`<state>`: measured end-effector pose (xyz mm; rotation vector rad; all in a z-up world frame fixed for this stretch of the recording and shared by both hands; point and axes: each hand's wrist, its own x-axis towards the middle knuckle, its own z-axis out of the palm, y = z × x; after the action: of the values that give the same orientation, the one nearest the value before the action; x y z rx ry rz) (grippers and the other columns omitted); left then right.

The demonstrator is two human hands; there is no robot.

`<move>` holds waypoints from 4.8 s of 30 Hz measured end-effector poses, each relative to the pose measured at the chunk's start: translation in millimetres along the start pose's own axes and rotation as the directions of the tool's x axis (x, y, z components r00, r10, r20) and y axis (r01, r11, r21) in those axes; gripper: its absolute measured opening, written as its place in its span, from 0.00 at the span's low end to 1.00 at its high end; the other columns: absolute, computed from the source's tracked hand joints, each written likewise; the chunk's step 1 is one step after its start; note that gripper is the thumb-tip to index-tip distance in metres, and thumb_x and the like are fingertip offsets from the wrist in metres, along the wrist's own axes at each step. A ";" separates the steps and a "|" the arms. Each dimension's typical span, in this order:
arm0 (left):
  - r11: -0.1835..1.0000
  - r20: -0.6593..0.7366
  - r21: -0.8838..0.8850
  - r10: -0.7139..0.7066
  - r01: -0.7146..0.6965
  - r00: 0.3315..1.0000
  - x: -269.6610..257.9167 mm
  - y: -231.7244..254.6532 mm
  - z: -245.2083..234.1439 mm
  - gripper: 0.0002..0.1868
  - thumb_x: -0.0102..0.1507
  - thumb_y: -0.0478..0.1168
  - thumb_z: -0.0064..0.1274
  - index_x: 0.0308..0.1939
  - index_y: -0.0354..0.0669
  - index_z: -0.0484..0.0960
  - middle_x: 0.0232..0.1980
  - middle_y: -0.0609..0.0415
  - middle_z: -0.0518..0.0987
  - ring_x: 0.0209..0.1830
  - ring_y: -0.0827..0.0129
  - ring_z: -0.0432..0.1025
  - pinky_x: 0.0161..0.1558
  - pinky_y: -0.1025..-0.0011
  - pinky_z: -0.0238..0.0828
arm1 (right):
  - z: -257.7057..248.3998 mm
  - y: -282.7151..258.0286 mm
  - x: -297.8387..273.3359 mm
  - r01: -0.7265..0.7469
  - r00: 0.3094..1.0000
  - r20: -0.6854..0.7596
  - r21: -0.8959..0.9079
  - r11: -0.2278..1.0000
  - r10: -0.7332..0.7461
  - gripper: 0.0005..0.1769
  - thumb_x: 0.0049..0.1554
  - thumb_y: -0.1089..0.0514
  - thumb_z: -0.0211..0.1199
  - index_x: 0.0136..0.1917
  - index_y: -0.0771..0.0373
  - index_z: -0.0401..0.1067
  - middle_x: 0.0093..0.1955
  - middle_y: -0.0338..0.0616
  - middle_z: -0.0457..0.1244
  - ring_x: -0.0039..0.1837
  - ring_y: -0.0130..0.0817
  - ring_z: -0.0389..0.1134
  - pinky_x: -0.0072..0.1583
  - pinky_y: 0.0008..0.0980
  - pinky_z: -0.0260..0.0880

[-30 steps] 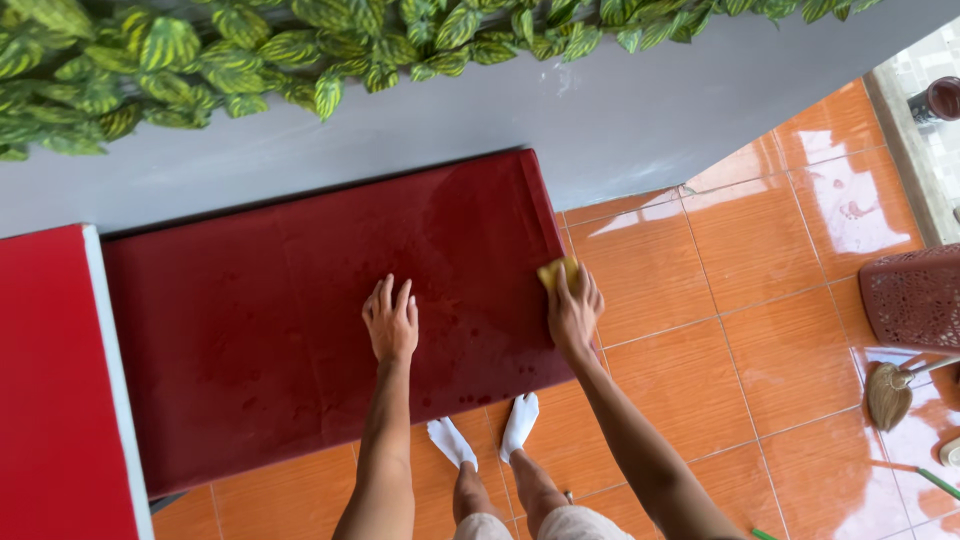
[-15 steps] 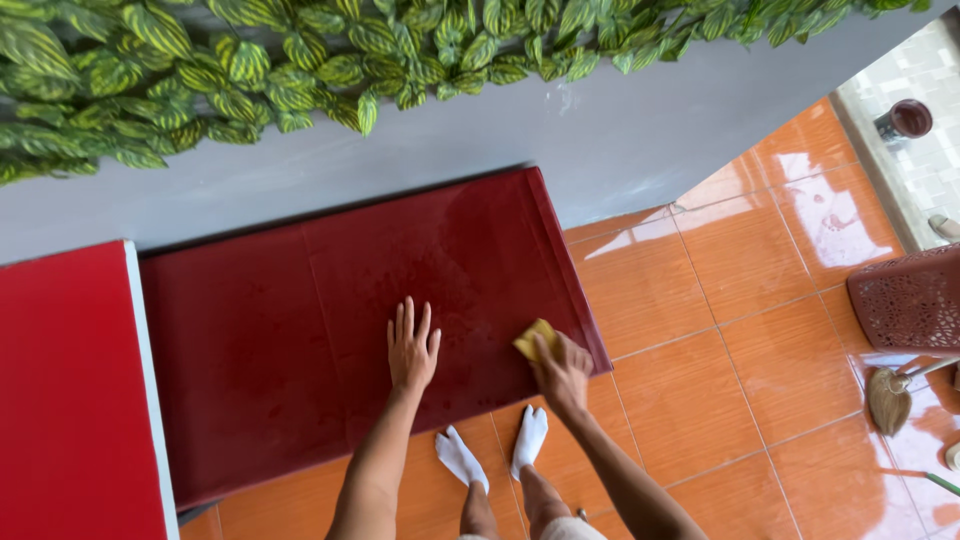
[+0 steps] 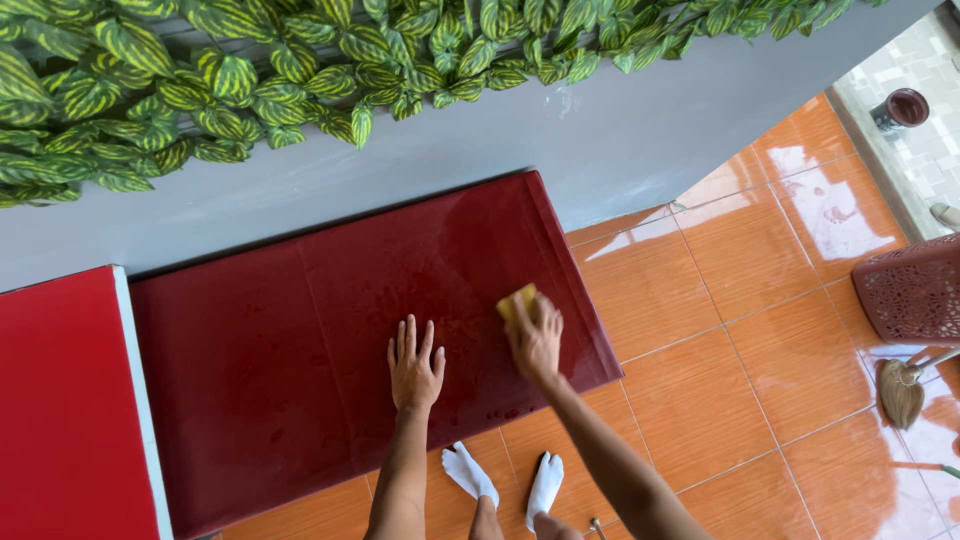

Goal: The person cleans the surface of a table by wiping it down with a sponge by hand.

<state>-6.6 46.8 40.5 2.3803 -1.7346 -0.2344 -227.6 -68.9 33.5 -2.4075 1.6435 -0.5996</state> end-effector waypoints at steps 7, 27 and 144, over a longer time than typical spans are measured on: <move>1.000 -0.068 -0.012 -0.004 0.003 0.998 -1.5 2.0 2.5 0.29 0.70 0.56 0.39 0.75 0.60 0.64 0.82 0.51 0.54 0.81 0.60 0.49 0.77 0.53 0.45 | -47.8 47.7 -87.4 0.121 0.993 -0.002 0.018 0.993 -0.121 0.30 0.57 0.49 0.66 0.71 0.48 0.67 0.74 0.53 0.55 0.75 0.54 0.54 0.72 0.59 0.52; 1.000 -0.092 0.000 -0.002 0.002 0.996 -0.9 -3.3 12.2 0.28 0.71 0.57 0.38 0.75 0.62 0.64 0.82 0.53 0.54 0.81 0.60 0.50 0.78 0.54 0.45 | -41.5 61.2 -87.3 0.184 0.971 0.146 0.055 0.981 -0.190 0.29 0.58 0.46 0.66 0.71 0.45 0.68 0.71 0.54 0.57 0.73 0.51 0.56 0.70 0.66 0.52; 1.000 -0.080 -0.029 -0.002 0.000 0.997 3.9 -9.0 16.3 0.26 0.73 0.51 0.37 0.76 0.55 0.69 0.83 0.48 0.55 0.82 0.56 0.50 0.78 0.50 0.46 | 12.4 49.3 47.0 -0.143 0.979 0.143 -0.013 0.990 0.143 0.28 0.70 0.55 0.56 0.81 0.46 0.56 0.85 0.59 0.42 0.82 0.61 0.48 0.76 0.63 0.53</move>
<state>-1.0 44.8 22.4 2.3365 -1.6831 -0.1614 -249.8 -132.0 15.7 -2.2507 1.7372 -0.3909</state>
